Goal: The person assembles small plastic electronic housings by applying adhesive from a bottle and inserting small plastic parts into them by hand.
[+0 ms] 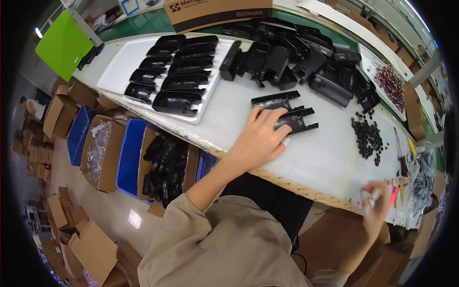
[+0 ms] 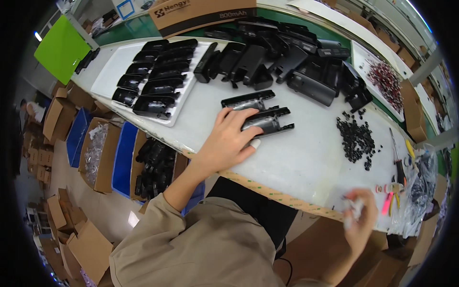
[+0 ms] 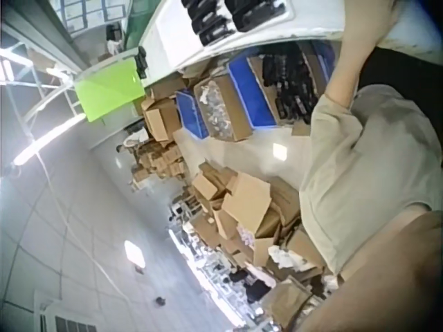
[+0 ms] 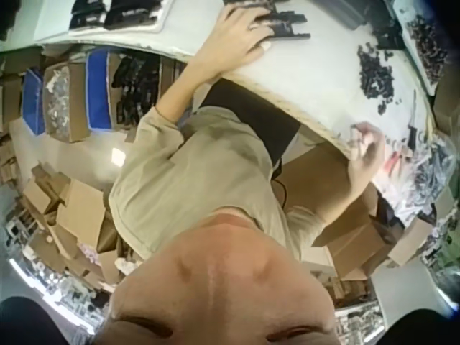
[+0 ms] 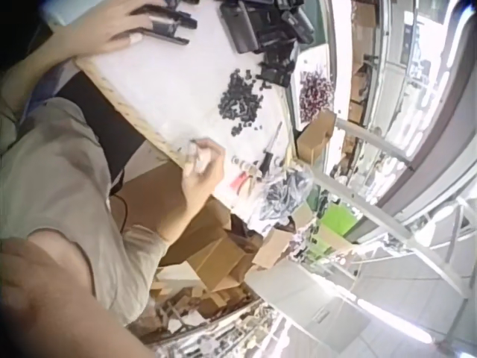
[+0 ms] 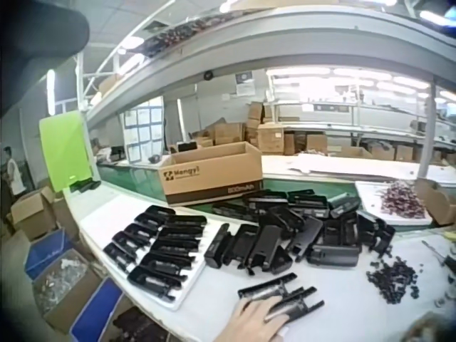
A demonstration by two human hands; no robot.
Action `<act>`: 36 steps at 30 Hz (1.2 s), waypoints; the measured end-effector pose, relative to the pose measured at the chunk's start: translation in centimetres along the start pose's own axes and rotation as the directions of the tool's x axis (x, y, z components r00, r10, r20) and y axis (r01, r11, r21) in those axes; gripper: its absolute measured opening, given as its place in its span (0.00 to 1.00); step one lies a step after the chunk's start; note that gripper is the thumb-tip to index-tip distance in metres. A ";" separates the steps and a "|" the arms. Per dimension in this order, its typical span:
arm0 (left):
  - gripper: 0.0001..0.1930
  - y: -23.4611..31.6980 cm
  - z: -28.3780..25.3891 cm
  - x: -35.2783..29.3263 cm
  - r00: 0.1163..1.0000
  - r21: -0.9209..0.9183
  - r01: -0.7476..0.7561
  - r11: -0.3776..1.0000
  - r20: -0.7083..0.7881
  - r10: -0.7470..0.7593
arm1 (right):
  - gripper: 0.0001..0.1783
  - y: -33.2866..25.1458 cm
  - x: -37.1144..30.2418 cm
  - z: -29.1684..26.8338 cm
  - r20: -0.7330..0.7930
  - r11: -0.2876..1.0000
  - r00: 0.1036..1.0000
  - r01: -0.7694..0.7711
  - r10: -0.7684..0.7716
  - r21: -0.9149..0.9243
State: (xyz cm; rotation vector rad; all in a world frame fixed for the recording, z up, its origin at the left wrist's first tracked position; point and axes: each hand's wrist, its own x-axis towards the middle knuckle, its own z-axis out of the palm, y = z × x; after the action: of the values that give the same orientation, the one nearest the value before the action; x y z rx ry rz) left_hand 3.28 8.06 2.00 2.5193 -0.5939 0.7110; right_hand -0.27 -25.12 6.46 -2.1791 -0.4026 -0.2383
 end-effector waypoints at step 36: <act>0.33 4.9 1.7 -4.1 0.965 -0.118 0.088 0.989 -0.237 -0.115 | 0.14 -4.1 5.7 9.6 0.272 0.756 0.803 0.593 -0.530 -0.278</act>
State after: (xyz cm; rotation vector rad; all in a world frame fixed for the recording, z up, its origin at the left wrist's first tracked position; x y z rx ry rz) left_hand -1.75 4.34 -0.17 2.3005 -0.4020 0.9078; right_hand 3.78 -13.93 5.64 -2.3787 -1.2150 -0.4813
